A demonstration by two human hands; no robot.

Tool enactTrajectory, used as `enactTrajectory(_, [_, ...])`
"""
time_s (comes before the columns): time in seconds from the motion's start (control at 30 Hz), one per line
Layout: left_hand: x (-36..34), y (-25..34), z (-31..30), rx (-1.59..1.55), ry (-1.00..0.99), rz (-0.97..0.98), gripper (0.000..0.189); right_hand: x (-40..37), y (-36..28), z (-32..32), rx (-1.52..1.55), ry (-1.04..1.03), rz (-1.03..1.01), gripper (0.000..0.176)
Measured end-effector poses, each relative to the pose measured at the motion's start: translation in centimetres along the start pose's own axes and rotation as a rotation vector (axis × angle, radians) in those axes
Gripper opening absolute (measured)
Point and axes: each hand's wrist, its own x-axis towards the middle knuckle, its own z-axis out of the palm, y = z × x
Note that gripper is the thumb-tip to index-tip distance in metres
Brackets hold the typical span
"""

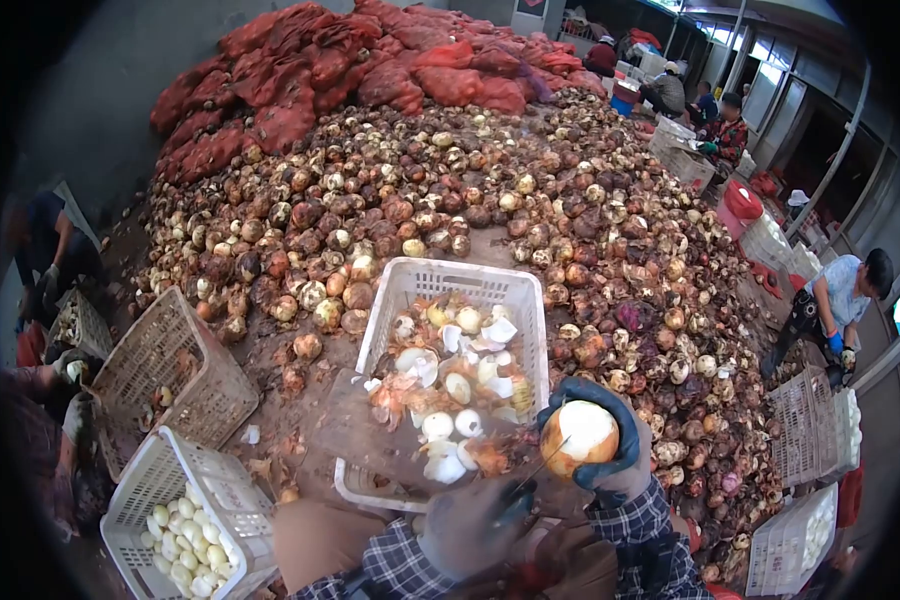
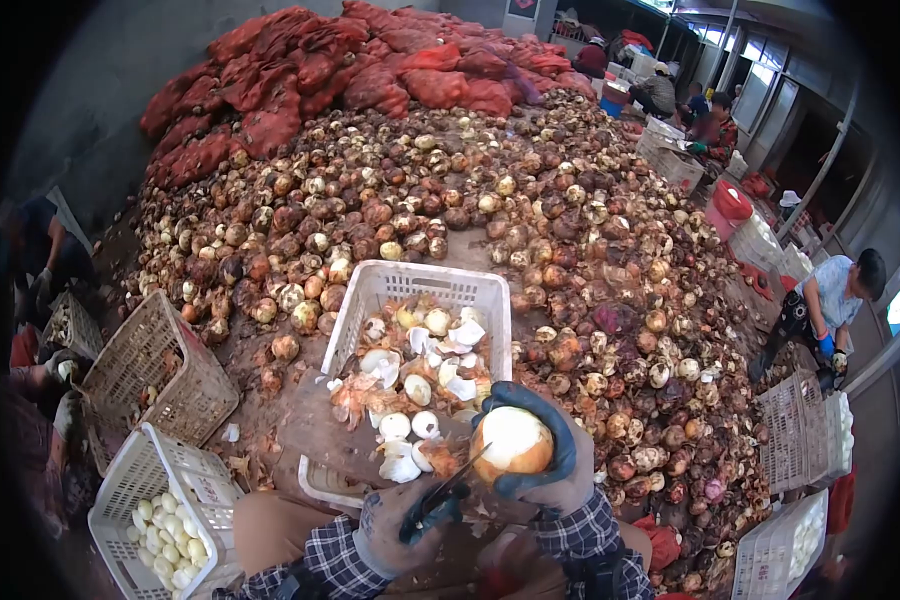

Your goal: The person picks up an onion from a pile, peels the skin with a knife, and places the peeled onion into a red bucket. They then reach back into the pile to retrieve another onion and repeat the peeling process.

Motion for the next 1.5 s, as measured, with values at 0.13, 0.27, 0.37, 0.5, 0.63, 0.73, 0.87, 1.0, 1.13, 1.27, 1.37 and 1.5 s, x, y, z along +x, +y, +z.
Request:
enactTrajectory(0.13, [-0.2, -0.3, 0.2, -0.044, -0.012, 0.003, 0.034, 0.1, 0.5, 0.2, 0.092, 0.073, -0.014, 0.1])
enactTrajectory(0.27, [-0.6, -0.7, 0.5, -0.011, -0.047, -0.012, 0.039, 0.1, 0.7, 0.9, 0.295, 0.075, 0.003, 0.097])
enactTrajectory(0.37, [-1.1, -1.4, 1.2, -0.008, -0.046, 0.004, 0.04, 0.3, 0.5, 1.2, 0.507, 0.069, 0.03, 0.09])
enactTrajectory(0.5, [-1.7, -2.0, 1.9, 0.016, -0.1, -0.012, 0.039, 0.2, 0.3, 1.1, 0.611, 0.123, 0.005, 0.084])
enactTrajectory(0.63, [-1.8, -2.2, 2.7, 0.112, -0.177, 0.0, 0.039, 0.1, 0.9, 0.9, 0.778, 0.197, 0.013, 0.082])
enactTrajectory(0.73, [-2.2, -2.8, 3.5, 0.056, -0.13, -0.025, 0.041, 0.0, 1.3, 0.9, 0.837, 0.226, 0.023, 0.083])
enactTrajectory(0.87, [-1.1, -0.9, 1.9, 0.161, -0.016, 0.031, 0.047, -0.4, 1.4, 2.2, 0.765, 0.222, 0.042, 0.086])
enactTrajectory(1.0, [-0.1, 0.5, 0.5, 0.314, -0.12, 0.038, 0.06, -0.5, 0.6, 3.3, 0.693, 0.217, 0.074, 0.09])
enactTrajectory(1.13, [-0.4, 0.0, 0.4, 0.388, -0.112, 0.048, 0.066, -0.5, 0.8, 2.8, 0.687, 0.234, 0.052, 0.09])
enactTrajectory(1.27, [-0.2, 0.2, 0.7, 0.434, -0.068, 0.102, 0.065, -0.5, 0.5, 3.3, 0.624, 0.221, -0.008, 0.082])
enactTrajectory(1.37, [0.1, 0.5, 0.6, 0.458, -0.084, 0.046, 0.065, -0.6, 0.8, 2.9, 0.562, 0.234, -0.005, 0.084])
enactTrajectory(1.5, [0.4, 0.8, 0.2, 0.497, -0.113, -0.022, 0.064, -0.7, 1.0, 2.8, 0.291, 0.285, -0.107, 0.091])
